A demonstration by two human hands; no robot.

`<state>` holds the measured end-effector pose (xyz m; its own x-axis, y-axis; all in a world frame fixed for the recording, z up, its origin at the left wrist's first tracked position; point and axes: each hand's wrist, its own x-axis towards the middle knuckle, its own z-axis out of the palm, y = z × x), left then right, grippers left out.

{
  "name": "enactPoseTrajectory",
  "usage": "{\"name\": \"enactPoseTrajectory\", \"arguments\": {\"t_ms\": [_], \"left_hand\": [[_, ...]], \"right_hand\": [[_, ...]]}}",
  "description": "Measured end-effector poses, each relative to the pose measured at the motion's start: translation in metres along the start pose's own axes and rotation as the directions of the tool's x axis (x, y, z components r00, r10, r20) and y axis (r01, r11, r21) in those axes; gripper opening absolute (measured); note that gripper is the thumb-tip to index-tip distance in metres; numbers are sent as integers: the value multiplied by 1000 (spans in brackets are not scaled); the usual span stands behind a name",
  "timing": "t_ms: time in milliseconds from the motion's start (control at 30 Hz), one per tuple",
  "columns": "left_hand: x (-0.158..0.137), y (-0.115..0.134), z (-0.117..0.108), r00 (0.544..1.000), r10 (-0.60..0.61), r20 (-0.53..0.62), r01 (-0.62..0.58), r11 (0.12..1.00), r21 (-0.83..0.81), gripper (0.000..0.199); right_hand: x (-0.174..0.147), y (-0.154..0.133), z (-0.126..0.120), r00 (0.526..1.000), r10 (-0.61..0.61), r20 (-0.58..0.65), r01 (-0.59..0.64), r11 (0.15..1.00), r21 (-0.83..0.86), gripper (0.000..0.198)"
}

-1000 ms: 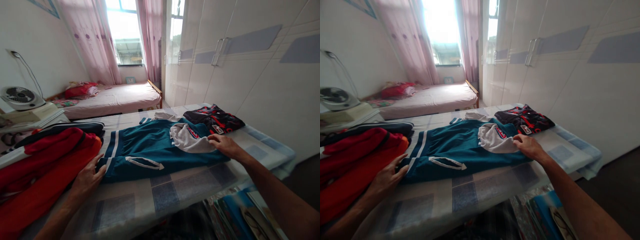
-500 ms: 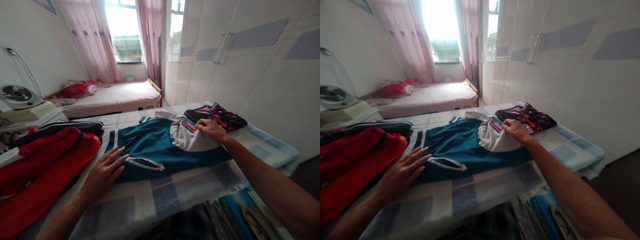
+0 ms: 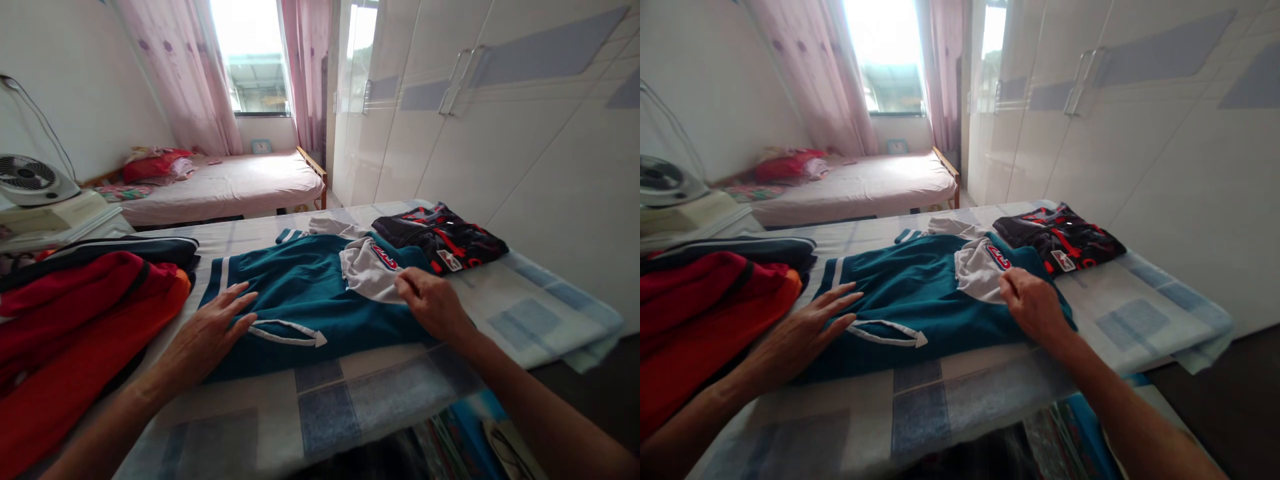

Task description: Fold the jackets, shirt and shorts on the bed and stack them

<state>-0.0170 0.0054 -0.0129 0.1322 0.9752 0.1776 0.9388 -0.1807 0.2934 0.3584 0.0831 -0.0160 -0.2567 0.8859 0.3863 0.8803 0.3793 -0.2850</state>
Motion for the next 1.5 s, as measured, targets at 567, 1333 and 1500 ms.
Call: {"name": "enactPoseTrajectory", "arguments": {"t_ms": [567, 1333, 1500], "left_hand": [[246, 116, 91, 945, 167, 282, -74, 947, -312, 29], [150, 75, 29, 897, 441, -38, -442, 892, -98, 44], [178, 97, 54, 742, 603, 294, -619, 784, -45, 67]], "right_hand": [[-21, 21, 40, 993, -92, 80, 78, 984, 160, 17], [-22, 20, 42, 998, -41, 44, 36, 994, 106, 17], [-22, 19, 42, 998, -50, 29, 48, 996, 75, 18]]}}
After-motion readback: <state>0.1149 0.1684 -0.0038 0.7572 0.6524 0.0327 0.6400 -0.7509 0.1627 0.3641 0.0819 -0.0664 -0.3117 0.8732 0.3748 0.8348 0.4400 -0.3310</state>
